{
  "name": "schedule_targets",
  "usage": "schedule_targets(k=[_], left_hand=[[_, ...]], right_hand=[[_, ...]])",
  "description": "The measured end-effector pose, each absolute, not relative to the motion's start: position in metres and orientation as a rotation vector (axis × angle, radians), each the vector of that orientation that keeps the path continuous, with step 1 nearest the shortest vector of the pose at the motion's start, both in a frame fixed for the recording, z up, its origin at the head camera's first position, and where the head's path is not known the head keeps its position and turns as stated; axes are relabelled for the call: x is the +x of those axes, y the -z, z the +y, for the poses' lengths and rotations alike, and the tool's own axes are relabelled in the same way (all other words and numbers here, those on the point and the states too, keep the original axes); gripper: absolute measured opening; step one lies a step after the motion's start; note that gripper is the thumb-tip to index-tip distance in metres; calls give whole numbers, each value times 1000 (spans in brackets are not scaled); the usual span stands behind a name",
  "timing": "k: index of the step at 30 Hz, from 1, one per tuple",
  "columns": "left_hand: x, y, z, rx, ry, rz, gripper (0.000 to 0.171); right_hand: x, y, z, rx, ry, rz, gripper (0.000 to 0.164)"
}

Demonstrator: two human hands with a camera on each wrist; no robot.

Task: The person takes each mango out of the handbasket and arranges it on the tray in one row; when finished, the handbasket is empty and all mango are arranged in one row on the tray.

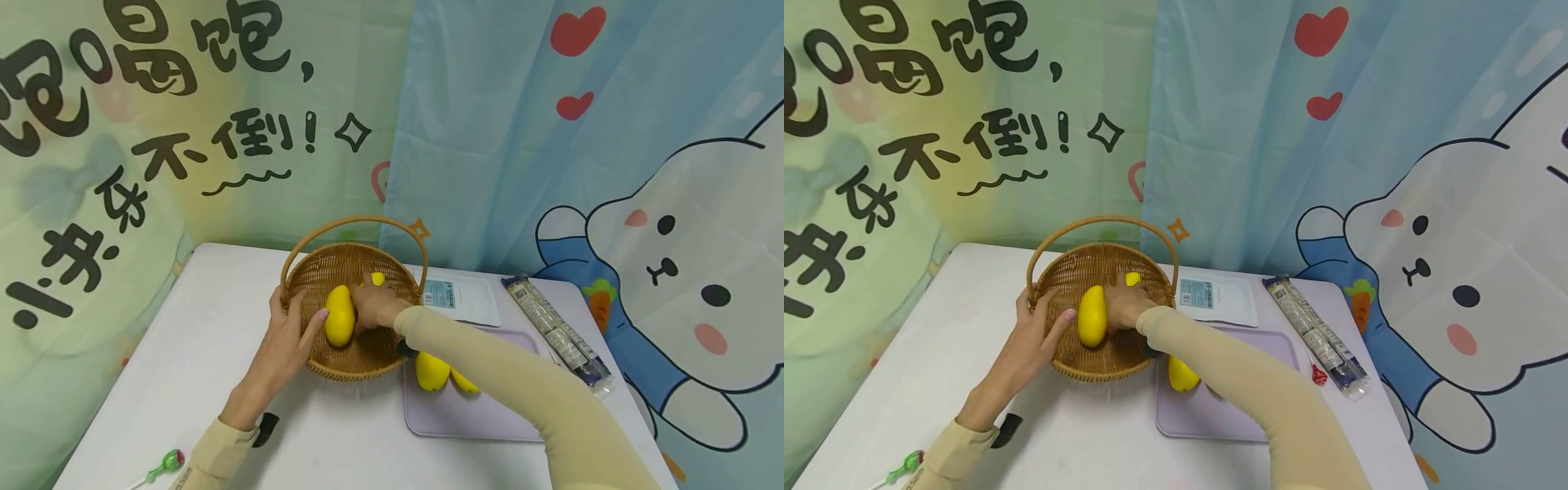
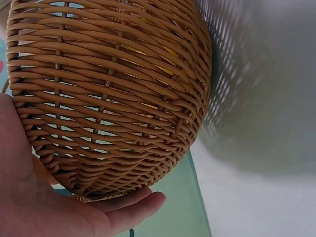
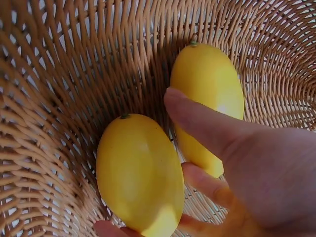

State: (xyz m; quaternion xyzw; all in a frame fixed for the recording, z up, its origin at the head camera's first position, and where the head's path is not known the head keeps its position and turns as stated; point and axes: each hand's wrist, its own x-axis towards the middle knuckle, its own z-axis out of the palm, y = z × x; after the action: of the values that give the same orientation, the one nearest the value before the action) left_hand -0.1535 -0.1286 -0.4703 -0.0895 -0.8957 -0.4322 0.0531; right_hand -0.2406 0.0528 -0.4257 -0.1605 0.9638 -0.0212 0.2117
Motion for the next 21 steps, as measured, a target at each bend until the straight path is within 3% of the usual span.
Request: schedule_targets(k=[10,21], left_hand=[[-154,471,-127,-296,1291,-2692,71],[-153,470,-128,-313,1277,-2695,71]], right_hand=[[-244,428,57,-577,-33,2700,85],[-242,431,57,-522,37,2689,81]])
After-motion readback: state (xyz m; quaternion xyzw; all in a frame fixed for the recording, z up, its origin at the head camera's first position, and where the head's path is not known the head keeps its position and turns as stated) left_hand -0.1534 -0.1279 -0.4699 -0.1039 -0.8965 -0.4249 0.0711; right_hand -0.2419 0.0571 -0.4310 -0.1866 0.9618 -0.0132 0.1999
